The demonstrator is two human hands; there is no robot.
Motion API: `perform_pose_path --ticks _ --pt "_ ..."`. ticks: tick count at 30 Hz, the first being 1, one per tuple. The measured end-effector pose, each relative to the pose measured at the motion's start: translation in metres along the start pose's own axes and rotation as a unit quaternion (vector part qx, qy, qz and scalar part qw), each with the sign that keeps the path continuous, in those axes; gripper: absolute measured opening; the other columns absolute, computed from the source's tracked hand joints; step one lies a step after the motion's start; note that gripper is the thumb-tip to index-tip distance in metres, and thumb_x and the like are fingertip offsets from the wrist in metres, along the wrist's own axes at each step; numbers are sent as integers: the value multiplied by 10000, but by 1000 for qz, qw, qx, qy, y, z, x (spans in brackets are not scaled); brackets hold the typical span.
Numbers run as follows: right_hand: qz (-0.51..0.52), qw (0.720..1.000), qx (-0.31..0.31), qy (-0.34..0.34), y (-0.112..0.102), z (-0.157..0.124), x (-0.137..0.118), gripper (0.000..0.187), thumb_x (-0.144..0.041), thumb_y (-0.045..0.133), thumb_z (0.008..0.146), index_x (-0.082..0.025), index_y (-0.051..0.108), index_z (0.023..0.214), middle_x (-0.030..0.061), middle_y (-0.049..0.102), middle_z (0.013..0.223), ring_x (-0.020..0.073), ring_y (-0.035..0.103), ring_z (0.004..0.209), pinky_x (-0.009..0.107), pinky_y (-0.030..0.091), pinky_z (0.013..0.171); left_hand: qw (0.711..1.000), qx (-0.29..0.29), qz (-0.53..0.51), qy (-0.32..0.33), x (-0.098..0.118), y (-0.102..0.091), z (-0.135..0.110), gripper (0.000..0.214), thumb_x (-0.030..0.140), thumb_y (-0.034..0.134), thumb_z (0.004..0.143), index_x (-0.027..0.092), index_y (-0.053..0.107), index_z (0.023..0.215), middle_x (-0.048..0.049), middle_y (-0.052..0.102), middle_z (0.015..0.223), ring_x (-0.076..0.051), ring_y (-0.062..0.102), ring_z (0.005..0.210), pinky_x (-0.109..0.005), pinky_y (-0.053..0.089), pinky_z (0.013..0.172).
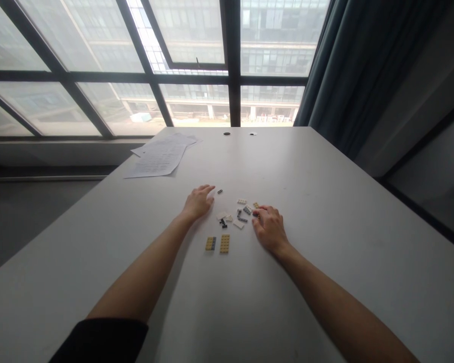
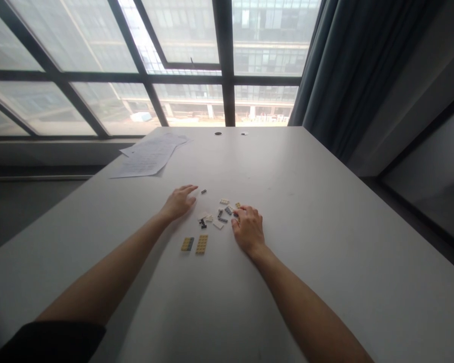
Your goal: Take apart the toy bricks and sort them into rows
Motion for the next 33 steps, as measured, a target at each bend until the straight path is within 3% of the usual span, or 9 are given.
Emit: perform_pose_path --ticks 3,6,13,17,21,26,33 --pt "-2 1000 1 -1 1 -1 1 219 -242 560 869 -204 659 1061 100 592 1194 262 500 1115 413 364 981 998 -34 9 42 9 13 5 462 293 518 873 256 537 1333 -62 482 1448 -255 486 1287 -397 382 1073" --pt "-14 1000 2 -13 0 -2 -2 227 -237 543 883 -217 654 1080 93 589 1208 258 487 1130 410 361 986 996 -47 14 78 18 19 9 377 283 499 883 252 620 1238 -65 555 1380 -249 510 1267 -395 386 1068" --pt "-51 995 -15 -82 -1 -4 -11 289 -185 524 887 -223 634 1152 95 564 1264 255 428 1225 418 332 1012 992 -13 -7 129 31 5 -5 296 128 474 830 224 745 900 -61 729 1048 -213 669 990 -322 489 927" --pt "-54 995 -14 -80 -1 -4 -8 286 -179 518 894 -222 637 1150 97 566 1258 253 431 1222 419 327 1018 991 32 -50 119 47 -11 -30 284 123 460 865 181 724 954 -65 735 1011 -200 684 919 -314 503 896" --pt "-49 995 -14 -90 -2 -5 -8 302 -155 518 890 -244 644 1149 90 563 1263 246 426 1229 410 329 1020 983 54 -107 136 68 -22 -74 215 155 510 879 209 689 986 -25 723 974 -147 679 847 -248 524 812" --pt "-51 991 -32 -115 -3 13 -19 339 -115 530 872 -274 667 1138 79 568 1267 242 440 1208 412 355 992 952 94 -257 139 74 -23 -125 156 178 595 837 217 662 973 -13 693 887 -129 659 739 -239 545 714" --pt "-134 952 -126 -246 4 48 -31 277 -73 558 841 -257 746 926 72 583 1288 265 400 1264 470 290 1025 939 141 -296 103 69 -16 -139 148 273 657 824 213 683 957 -2 717 782 -134 669 670 -250 559 689"
Point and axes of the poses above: each hand's wrist, its own z-axis towards the middle knuckle, its own y-axis out of the palm, x = y × z, the point moved 2 cm from there along z, towards the middle knuckle
